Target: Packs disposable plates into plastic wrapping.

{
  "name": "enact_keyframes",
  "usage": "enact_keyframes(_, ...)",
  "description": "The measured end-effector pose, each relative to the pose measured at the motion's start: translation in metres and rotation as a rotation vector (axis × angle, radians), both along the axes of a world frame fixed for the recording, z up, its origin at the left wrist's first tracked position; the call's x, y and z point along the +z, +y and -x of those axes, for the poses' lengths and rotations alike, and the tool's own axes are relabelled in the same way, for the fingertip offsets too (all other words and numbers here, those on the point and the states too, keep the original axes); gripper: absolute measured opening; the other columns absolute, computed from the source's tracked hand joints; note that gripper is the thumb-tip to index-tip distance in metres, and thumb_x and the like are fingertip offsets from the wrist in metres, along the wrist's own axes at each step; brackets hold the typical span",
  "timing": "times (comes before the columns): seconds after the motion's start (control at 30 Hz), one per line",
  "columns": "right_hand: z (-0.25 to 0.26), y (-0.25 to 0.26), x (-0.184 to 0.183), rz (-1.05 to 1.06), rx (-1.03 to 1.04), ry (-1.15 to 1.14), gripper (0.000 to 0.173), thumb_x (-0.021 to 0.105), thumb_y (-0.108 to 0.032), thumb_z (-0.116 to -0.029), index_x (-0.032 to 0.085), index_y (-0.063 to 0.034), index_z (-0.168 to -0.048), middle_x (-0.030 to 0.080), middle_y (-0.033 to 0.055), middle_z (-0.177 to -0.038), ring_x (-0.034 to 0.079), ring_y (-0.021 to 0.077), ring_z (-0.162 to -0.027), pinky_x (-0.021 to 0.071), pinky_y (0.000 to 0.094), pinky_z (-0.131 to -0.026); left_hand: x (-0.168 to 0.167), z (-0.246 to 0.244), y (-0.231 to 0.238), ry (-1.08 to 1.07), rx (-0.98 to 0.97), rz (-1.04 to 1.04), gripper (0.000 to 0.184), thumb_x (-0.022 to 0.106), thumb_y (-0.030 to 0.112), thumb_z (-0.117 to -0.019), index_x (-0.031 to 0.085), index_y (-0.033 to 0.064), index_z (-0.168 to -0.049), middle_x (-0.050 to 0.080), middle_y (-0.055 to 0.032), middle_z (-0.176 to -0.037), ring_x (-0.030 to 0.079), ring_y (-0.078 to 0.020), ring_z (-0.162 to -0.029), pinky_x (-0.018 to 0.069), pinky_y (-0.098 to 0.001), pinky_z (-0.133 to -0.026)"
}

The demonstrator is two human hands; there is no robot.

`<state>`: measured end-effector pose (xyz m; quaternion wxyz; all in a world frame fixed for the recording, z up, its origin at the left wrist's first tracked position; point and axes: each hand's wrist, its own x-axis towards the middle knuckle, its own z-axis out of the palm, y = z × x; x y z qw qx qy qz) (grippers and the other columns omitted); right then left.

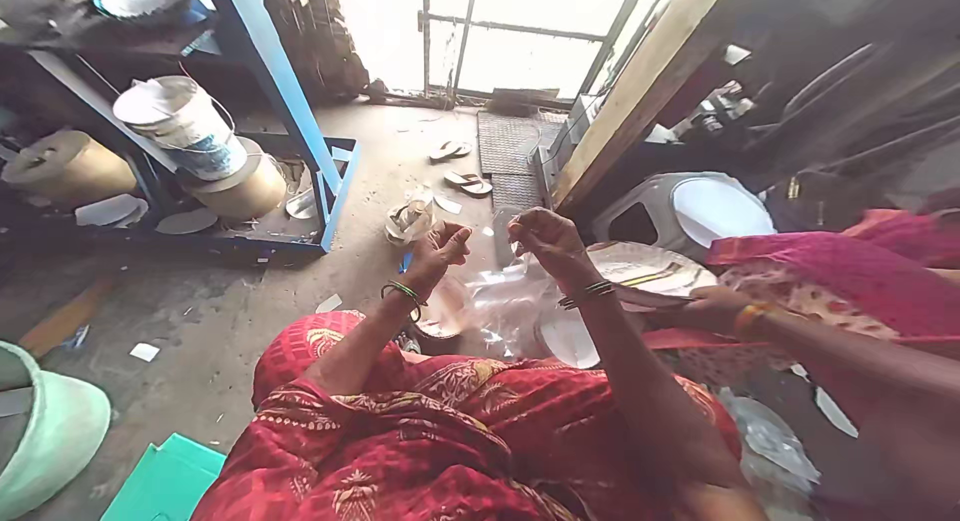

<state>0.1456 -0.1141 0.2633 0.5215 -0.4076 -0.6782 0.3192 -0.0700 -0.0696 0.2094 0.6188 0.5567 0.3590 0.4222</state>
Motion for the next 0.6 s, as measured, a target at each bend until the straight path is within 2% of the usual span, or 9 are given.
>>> enact_keyframes(0.03, -0.006, 0.012, -0.027, 0.003, 0.025, 0.095, 0.012, 0.061, 0.0, -0.0979, 0.06, 0.0116, -0.101, 0.068, 0.0147, -0.087, 0.066, 0.0114, -0.068, 0.0545, 0.0167, -0.06, 0.0, -0.001, 0.0, 0.013, -0.003, -0.012, 0.018, 0.048, 0.022, -0.1091, 0.057, 0.0075, -0.116, 0.062, 0.0005, -0.088, 0.06, -0.0061, -0.07, 0.0545, -0.0227, -0.068)
enact_keyframes(0.07, -0.008, 0.015, -0.035, 0.097, -0.003, 0.096, 0.008, 0.062, -0.004, -0.0987, 0.063, 0.0016, -0.104, 0.069, 0.0045, -0.09, 0.065, 0.0062, -0.071, 0.0564, 0.0197, -0.063, 0.0, -0.001, 0.0, 0.018, -0.009, -0.015, 0.022, 0.042, 0.024, -0.1111, 0.054, 0.007, -0.117, 0.061, -0.0006, -0.089, 0.06, -0.0071, -0.069, 0.0549, -0.0238, -0.068)
enact_keyframes(0.1, -0.007, 0.015, -0.036, 0.155, -0.031, 0.079, 0.007, 0.062, -0.006, -0.099, 0.063, -0.0032, -0.105, 0.068, -0.0001, -0.09, 0.064, 0.0038, -0.07, 0.0568, 0.0209, -0.064, 0.0, -0.001, -0.001, 0.017, -0.012, -0.016, 0.027, 0.036, 0.028, -0.1123, 0.053, 0.0072, -0.118, 0.061, -0.001, -0.09, 0.06, -0.0072, -0.068, 0.055, -0.0241, -0.068)
enact_keyframes(0.2, -0.006, 0.014, -0.031, 0.182, -0.087, 0.038, 0.006, 0.063, -0.009, -0.0993, 0.064, -0.0055, -0.104, 0.069, -0.0005, -0.088, 0.062, 0.0044, -0.065, 0.056, 0.0212, -0.06, 0.0, -0.001, -0.002, 0.036, -0.056, 0.01, 0.049, 0.026, 0.048, -0.1109, 0.052, 0.0094, -0.13, 0.065, -0.0011, -0.098, 0.064, -0.0076, -0.073, 0.0558, -0.0254, -0.071)
enact_keyframes(0.27, -0.007, 0.012, -0.03, 0.176, -0.072, 0.045, 0.006, 0.063, -0.01, -0.0993, 0.064, -0.0063, -0.104, 0.068, -0.0002, -0.088, 0.063, 0.0057, -0.066, 0.0565, 0.0221, -0.059, 0.002, -0.001, -0.003, 0.052, -0.102, 0.005, 0.049, 0.031, 0.046, -0.1103, 0.05, 0.0096, -0.136, 0.066, -0.0015, -0.101, 0.065, -0.0087, -0.077, 0.0563, -0.027, -0.074)
enact_keyframes(0.37, -0.008, 0.009, -0.03, 0.197, -0.041, 0.062, 0.004, 0.063, -0.012, -0.1002, 0.064, -0.0091, -0.104, 0.067, -0.0001, -0.085, 0.061, 0.0064, -0.062, 0.0555, 0.0226, -0.055, 0.003, -0.005, -0.005, 0.03, -0.097, -0.052, 0.029, 0.051, 0.024, -0.1075, 0.06, 0.0057, -0.129, 0.064, -0.0018, -0.091, 0.06, -0.0071, -0.071, 0.053, -0.0229, -0.067)
enact_keyframes(0.47, -0.007, 0.011, -0.028, 0.223, -0.063, 0.046, 0.008, 0.061, -0.013, -0.1015, 0.065, -0.0066, -0.103, 0.068, -0.0005, -0.081, 0.057, 0.0044, -0.055, 0.05, 0.0197, -0.048, -0.005, -0.009, 0.003, -0.024, 0.0, -0.109, 0.017, 0.056, 0.016, -0.1046, 0.068, 0.0055, -0.112, 0.059, 0.006, -0.073, 0.05, -0.0001, -0.059, 0.0427, -0.0158, -0.055)
enact_keyframes(0.57, -0.014, 0.016, -0.03, 0.337, 0.03, 0.01, 0.024, 0.058, -0.023, -0.1021, 0.062, -0.0046, -0.116, 0.067, -0.0022, -0.08, 0.054, 0.0031, -0.053, 0.0475, 0.0208, -0.047, -0.006, -0.002, 0.018, 0.032, 0.101, -0.196, 0.018, 0.06, 0.014, -0.1027, 0.067, -0.0005, -0.11, 0.062, 0.0053, -0.072, 0.054, -0.0006, -0.06, 0.0496, -0.0199, -0.059)
enact_keyframes(0.6, -0.017, 0.014, -0.031, 0.398, 0.088, -0.016, 0.03, 0.06, -0.027, -0.0993, 0.059, -0.0071, -0.123, 0.07, -0.0035, -0.083, 0.055, 0.0017, -0.055, 0.0465, 0.0191, -0.048, -0.005, 0.001, 0.022, 0.056, 0.114, -0.219, 0.018, 0.06, 0.014, -0.1025, 0.067, -0.001, -0.11, 0.06, 0.0056, -0.069, 0.052, -0.0002, -0.057, 0.0483, -0.0197, -0.057)
